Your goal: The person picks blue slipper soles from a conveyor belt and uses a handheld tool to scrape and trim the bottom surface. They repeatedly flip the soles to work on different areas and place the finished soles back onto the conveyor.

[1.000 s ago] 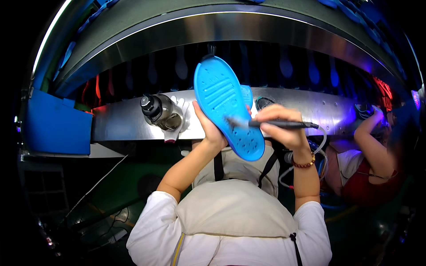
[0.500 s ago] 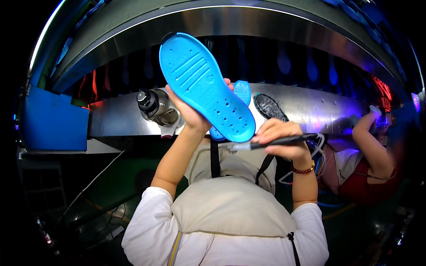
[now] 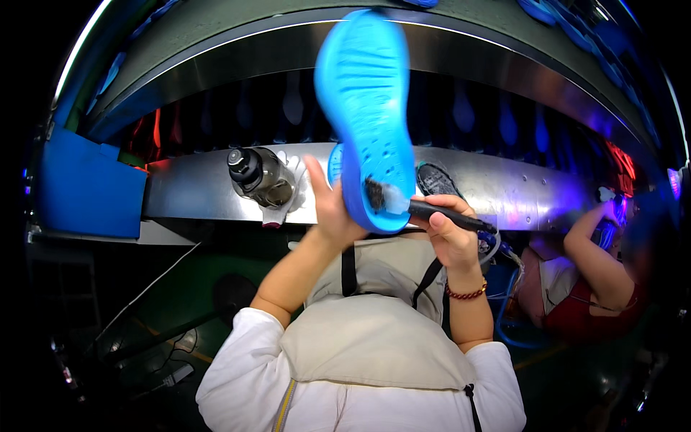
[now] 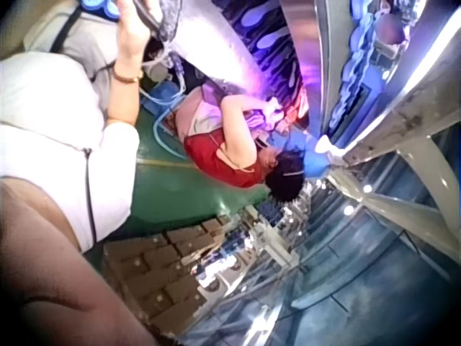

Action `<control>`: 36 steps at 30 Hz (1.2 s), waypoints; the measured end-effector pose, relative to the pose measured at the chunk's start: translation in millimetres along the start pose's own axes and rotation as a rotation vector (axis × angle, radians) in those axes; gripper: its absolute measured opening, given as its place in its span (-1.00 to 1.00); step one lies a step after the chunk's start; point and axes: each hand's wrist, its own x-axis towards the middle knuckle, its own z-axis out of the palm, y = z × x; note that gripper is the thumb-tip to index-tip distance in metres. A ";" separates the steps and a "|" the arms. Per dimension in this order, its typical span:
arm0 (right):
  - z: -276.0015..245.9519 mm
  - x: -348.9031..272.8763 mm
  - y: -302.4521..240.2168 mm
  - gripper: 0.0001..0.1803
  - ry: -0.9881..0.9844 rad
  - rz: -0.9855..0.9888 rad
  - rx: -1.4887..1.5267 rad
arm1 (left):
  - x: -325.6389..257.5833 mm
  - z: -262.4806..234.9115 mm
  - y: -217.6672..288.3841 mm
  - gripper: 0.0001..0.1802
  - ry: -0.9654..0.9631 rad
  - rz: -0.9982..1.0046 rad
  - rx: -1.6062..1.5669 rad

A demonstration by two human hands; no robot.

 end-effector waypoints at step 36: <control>-20.4 -4.8 -69.7 -0.73 -0.407 -0.190 -0.924 | -12.1 -26.9 66.9 -0.21 0.073 -0.741 0.520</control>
